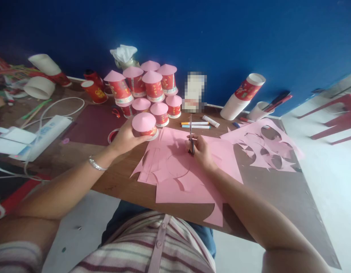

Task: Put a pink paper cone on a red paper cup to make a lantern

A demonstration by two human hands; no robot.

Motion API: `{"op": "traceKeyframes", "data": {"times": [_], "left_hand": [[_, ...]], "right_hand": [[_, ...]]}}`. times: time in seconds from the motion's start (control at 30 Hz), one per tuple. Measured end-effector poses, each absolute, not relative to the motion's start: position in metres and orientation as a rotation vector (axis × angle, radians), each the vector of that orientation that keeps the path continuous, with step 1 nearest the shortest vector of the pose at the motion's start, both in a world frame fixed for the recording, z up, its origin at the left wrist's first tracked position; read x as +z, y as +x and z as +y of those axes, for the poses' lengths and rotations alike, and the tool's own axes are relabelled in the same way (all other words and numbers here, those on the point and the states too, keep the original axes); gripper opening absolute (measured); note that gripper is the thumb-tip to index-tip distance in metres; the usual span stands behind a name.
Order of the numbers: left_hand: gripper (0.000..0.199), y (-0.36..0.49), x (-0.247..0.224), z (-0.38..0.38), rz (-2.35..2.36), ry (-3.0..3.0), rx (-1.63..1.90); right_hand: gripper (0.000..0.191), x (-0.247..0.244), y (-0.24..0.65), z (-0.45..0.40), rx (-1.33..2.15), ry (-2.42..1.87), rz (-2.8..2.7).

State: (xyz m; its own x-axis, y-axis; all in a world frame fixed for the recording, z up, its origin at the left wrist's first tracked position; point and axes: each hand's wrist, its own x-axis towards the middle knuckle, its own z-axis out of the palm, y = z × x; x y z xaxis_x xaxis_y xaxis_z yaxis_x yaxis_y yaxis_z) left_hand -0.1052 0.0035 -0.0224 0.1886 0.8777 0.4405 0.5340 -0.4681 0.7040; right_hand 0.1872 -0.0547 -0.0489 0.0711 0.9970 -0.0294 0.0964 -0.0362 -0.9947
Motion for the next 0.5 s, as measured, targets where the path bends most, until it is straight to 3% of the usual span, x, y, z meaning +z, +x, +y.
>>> {"op": "traceKeyframes", "data": {"times": [0.07, 0.5], "left_hand": [[0.054, -0.121, -0.026, 0.007, 1.405, 2.046, 1.189], [0.059, -0.125, -0.044, 0.028, 1.497, 2.174, 1.091]], "right_hand": [[0.039, -0.050, 0.187, -0.055, 1.123, -1.342, -1.198], [0.039, -0.050, 0.186, -0.054, 1.126, -1.349, -1.217]]}}
